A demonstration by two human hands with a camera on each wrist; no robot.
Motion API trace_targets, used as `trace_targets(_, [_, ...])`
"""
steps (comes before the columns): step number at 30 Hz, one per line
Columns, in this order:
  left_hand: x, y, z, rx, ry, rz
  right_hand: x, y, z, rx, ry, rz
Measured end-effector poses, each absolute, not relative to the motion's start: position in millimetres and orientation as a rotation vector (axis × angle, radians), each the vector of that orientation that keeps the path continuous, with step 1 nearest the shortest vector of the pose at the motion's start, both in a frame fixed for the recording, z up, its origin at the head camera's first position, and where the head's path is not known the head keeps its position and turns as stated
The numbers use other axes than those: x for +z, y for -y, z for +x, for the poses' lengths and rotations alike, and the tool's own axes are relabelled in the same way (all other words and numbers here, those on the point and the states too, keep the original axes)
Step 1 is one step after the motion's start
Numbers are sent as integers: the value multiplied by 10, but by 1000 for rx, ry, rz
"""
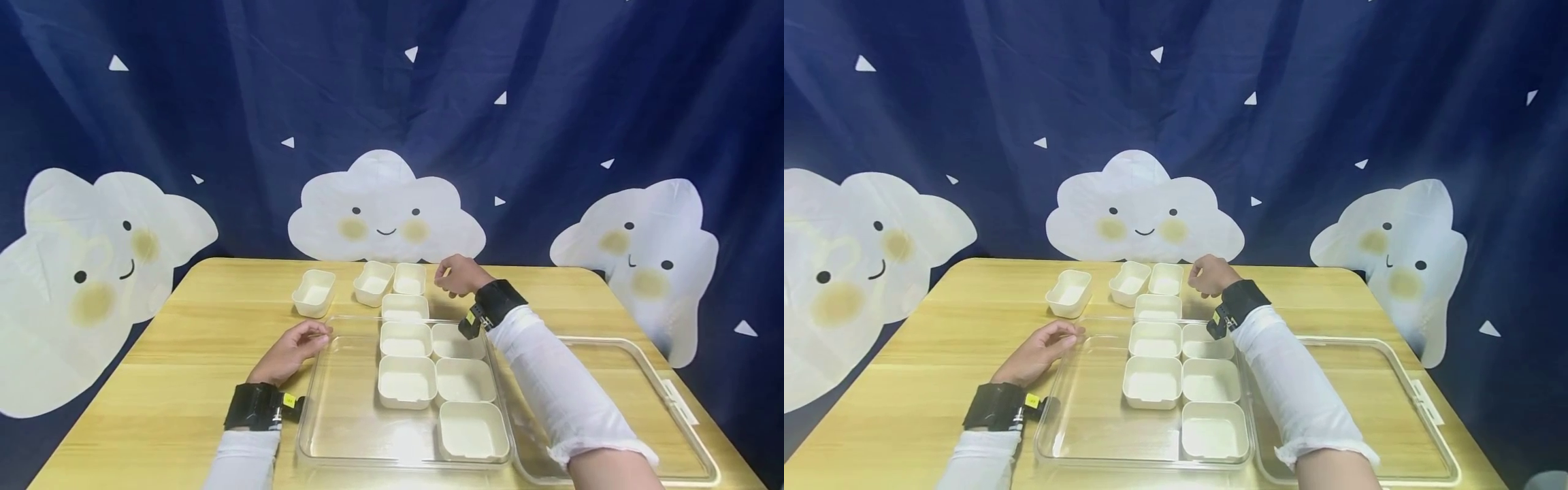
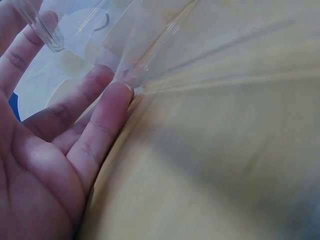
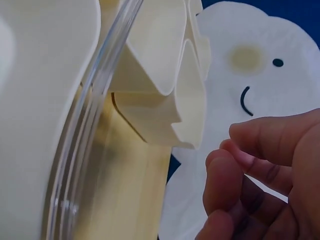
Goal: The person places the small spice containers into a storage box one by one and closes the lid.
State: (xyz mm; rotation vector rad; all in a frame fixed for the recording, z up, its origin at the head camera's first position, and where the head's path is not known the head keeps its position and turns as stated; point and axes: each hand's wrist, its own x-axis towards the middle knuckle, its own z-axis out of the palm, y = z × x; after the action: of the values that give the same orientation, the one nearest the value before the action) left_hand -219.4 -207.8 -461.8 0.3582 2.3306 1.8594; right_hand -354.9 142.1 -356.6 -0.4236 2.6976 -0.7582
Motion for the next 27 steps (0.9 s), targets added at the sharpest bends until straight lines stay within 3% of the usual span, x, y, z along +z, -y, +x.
trace_targets(27, [-4620,2062,-2212,1866,-2330,371,-3787,-1263,-3911,-789,-2831,-262])
